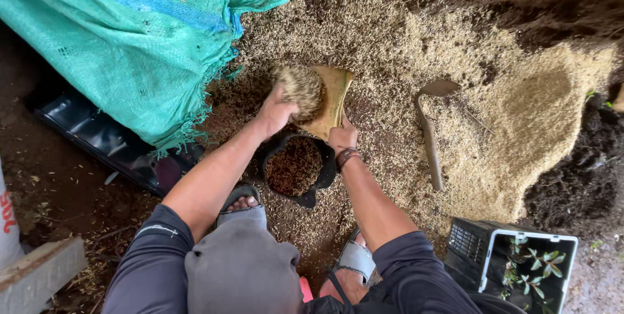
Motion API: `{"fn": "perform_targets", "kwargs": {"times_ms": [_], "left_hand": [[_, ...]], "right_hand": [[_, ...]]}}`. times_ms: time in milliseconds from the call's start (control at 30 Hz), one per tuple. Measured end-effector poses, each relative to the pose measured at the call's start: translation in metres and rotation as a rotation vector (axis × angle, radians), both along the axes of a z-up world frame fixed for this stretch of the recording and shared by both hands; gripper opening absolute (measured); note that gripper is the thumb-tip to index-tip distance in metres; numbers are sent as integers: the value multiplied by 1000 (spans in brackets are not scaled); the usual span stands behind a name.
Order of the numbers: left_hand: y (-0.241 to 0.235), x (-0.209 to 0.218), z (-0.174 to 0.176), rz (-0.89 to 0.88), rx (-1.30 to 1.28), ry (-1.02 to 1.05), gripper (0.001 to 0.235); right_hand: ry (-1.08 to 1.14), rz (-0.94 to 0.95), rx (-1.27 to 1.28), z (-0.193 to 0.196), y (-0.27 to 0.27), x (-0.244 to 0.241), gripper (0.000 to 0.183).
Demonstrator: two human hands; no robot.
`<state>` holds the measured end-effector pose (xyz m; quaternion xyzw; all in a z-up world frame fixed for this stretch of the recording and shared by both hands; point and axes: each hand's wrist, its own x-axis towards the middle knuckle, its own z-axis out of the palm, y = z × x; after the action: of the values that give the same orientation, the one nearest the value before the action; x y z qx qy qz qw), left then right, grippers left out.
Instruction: The person sits on a small stool and pots small seedlings into black plastic bags. They scoop soil into the bags using a small shovel, place seedlings inside, and add more soil to fill the bags. The person handles the seedlings and soil by hand and uses a shovel to transfer soil.
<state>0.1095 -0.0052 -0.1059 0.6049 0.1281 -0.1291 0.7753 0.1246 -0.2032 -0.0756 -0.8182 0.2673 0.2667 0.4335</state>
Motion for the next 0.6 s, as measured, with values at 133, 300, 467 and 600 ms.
{"fn": "perform_targets", "kwargs": {"times_ms": [133, 300, 467, 600], "left_hand": [[-1, -12, 49, -12, -88, 48, 87], [21, -51, 104, -72, 211, 74, 77], [21, -79, 126, -347, 734, -89, 74], [9, -87, 117, -437, 954, 151, 44]], "right_hand": [[99, -252, 315, 40, -22, 3, 62], [59, -308, 364, 81, -71, -5, 50], [-204, 83, 313, 96, -119, -16, 56], [-373, 305, 92, 116, -117, -42, 65]]}}
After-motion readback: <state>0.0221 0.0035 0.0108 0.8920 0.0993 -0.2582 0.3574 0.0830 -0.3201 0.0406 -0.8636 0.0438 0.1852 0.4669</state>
